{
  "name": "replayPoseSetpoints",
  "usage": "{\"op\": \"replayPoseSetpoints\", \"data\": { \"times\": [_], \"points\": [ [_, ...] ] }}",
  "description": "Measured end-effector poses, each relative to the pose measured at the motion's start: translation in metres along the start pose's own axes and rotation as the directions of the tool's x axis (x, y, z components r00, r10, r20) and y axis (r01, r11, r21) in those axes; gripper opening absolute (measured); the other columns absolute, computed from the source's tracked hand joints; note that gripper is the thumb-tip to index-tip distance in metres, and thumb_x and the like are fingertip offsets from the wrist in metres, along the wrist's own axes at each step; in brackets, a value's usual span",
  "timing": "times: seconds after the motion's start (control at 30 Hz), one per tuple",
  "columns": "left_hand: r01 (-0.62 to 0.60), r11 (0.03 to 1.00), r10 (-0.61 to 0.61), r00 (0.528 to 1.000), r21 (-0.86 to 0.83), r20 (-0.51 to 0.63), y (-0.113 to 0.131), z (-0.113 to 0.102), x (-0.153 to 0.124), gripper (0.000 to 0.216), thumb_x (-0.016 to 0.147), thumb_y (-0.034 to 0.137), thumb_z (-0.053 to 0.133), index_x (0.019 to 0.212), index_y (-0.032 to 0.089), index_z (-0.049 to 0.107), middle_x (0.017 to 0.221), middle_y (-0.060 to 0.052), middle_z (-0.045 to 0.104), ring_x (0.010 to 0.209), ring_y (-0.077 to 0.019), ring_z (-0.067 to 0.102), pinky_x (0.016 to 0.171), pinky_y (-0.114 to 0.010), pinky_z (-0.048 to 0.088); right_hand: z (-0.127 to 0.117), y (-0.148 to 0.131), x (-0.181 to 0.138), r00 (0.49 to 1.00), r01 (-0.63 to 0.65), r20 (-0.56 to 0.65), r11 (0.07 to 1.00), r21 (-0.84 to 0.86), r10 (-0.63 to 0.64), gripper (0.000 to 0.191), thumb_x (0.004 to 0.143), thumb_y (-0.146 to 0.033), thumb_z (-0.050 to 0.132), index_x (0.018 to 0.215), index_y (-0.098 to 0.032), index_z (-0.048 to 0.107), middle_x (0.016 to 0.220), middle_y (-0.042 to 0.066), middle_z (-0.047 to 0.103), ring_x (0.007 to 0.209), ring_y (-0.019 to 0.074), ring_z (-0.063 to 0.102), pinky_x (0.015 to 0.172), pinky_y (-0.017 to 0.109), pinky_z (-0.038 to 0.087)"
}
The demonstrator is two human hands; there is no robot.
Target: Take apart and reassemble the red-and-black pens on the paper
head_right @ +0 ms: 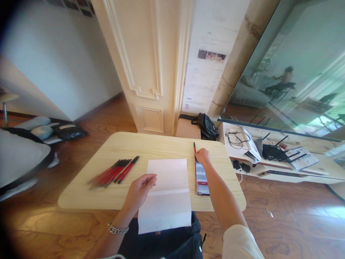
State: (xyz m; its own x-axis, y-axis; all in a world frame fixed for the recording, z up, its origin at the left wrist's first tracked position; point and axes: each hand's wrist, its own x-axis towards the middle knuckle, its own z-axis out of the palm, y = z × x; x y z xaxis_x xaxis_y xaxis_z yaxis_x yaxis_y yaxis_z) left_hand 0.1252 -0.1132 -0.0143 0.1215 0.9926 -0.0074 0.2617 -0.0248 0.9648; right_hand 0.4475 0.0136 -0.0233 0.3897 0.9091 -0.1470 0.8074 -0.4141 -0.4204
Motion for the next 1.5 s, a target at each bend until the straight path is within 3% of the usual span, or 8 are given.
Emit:
{"op": "replayPoseSetpoints", "data": {
  "times": [0.17, 0.3, 0.53, 0.83, 1.0, 1.17, 1.3, 1.5],
  "points": [
    [-0.028, 0.975, 0.046, 0.996, 0.219, -0.079, -0.005, -0.014, -0.001, 0.031, 0.084, 0.043, 0.052, 0.100, 0.019, 0.066, 0.091, -0.006, 0.071, 0.082, -0.0201, 0.065, 0.075, -0.030, 0.050, -0.006, -0.004, -0.009, 0.999, 0.005, -0.045, 1.000, 0.017, -0.004, 0.024, 0.074, -0.037, 0.063, 0.078, -0.016, 0.075, 0.082, 0.013, 0.072, 0.084, 0.0240, 0.064, 0.066, 0.026, 0.040],
    [-0.020, 0.899, 0.074, 0.991, 0.438, -0.107, -0.009, -0.035, -0.002, 0.030, 0.087, 0.040, 0.048, 0.097, 0.019, 0.066, 0.090, -0.006, 0.070, 0.076, -0.0189, 0.064, 0.074, -0.030, 0.049, -0.006, -0.012, -0.034, 0.989, 0.078, -0.134, 0.995, 0.058, -0.069, 0.040, 0.086, -0.045, 0.044, 0.094, -0.017, 0.072, 0.091, 0.011, 0.071, 0.083, 0.0230, 0.062, 0.064, 0.027, 0.037],
    [0.196, 0.604, 0.037, 0.961, 0.773, -0.272, -0.015, -0.082, 0.009, 0.023, 0.087, 0.031, 0.048, 0.093, 0.018, 0.067, 0.092, -0.010, 0.067, 0.090, -0.0229, 0.061, 0.081, -0.031, 0.044, 0.028, -0.036, -0.123, 0.959, 0.267, -0.195, 0.886, 0.380, -0.206, 0.058, 0.083, -0.063, 0.040, 0.079, -0.014, 0.071, 0.064, 0.005, 0.066, 0.059, 0.0179, 0.054, 0.055, 0.026, 0.035],
    [0.274, 0.468, -0.052, 0.957, 0.840, -0.284, -0.015, -0.089, 0.023, 0.028, 0.088, 0.034, 0.049, 0.095, 0.014, 0.067, 0.097, -0.017, 0.066, 0.092, -0.0261, 0.062, 0.074, -0.031, 0.045, 0.047, -0.036, -0.180, 0.973, 0.226, -0.077, 0.831, 0.508, -0.217, 0.048, 0.083, -0.059, 0.046, 0.085, -0.017, 0.070, 0.063, 0.002, 0.063, 0.059, 0.0173, 0.055, 0.054, 0.025, 0.038],
    [0.266, 0.480, -0.070, 0.962, 0.836, -0.265, -0.012, -0.091, 0.025, 0.028, 0.086, 0.034, 0.050, 0.089, 0.012, 0.068, 0.090, -0.017, 0.068, 0.085, -0.0261, 0.064, 0.071, -0.030, 0.045, 0.044, -0.035, -0.186, 0.908, 0.418, -0.168, 0.828, 0.372, -0.383, 0.039, 0.087, -0.049, 0.046, 0.089, -0.019, 0.070, 0.086, 0.008, 0.068, 0.076, 0.0207, 0.060, 0.070, 0.030, 0.045],
    [0.155, 0.622, -0.045, 0.986, 0.767, -0.163, -0.001, -0.071, 0.008, 0.029, 0.087, 0.039, 0.048, 0.084, 0.019, 0.068, 0.085, -0.010, 0.071, 0.078, -0.0209, 0.065, 0.067, -0.027, 0.043, 0.054, -0.039, -0.201, 0.809, 0.586, -0.164, 0.799, 0.137, -0.565, 0.029, 0.086, -0.037, 0.051, 0.103, -0.023, 0.070, 0.115, 0.010, 0.062, 0.107, 0.0271, 0.052, 0.092, 0.042, 0.041],
    [0.119, 0.687, -0.064, 0.993, 0.716, -0.104, 0.007, -0.027, -0.013, 0.026, 0.084, 0.042, 0.051, 0.084, 0.022, 0.068, 0.082, -0.007, 0.071, 0.077, -0.0205, 0.065, 0.065, -0.026, 0.042, 0.064, -0.042, -0.213, 0.830, 0.554, -0.086, 0.832, 0.020, -0.551, 0.027, 0.084, -0.032, 0.055, 0.108, -0.027, 0.067, 0.124, 0.008, 0.057, 0.114, 0.0286, 0.047, 0.092, 0.044, 0.039],
    [0.129, 0.624, -0.143, 0.988, 0.771, -0.050, 0.007, 0.024, -0.028, 0.029, 0.083, 0.045, 0.051, 0.082, 0.021, 0.068, 0.079, -0.011, 0.071, 0.074, -0.0248, 0.065, 0.063, -0.030, 0.041, 0.069, -0.044, -0.221, 0.858, 0.507, -0.079, 0.862, -0.017, -0.507, 0.028, 0.085, -0.032, 0.055, 0.111, -0.026, 0.064, 0.125, 0.008, 0.055, 0.115, 0.0275, 0.045, 0.093, 0.040, 0.037]
  ]
}}
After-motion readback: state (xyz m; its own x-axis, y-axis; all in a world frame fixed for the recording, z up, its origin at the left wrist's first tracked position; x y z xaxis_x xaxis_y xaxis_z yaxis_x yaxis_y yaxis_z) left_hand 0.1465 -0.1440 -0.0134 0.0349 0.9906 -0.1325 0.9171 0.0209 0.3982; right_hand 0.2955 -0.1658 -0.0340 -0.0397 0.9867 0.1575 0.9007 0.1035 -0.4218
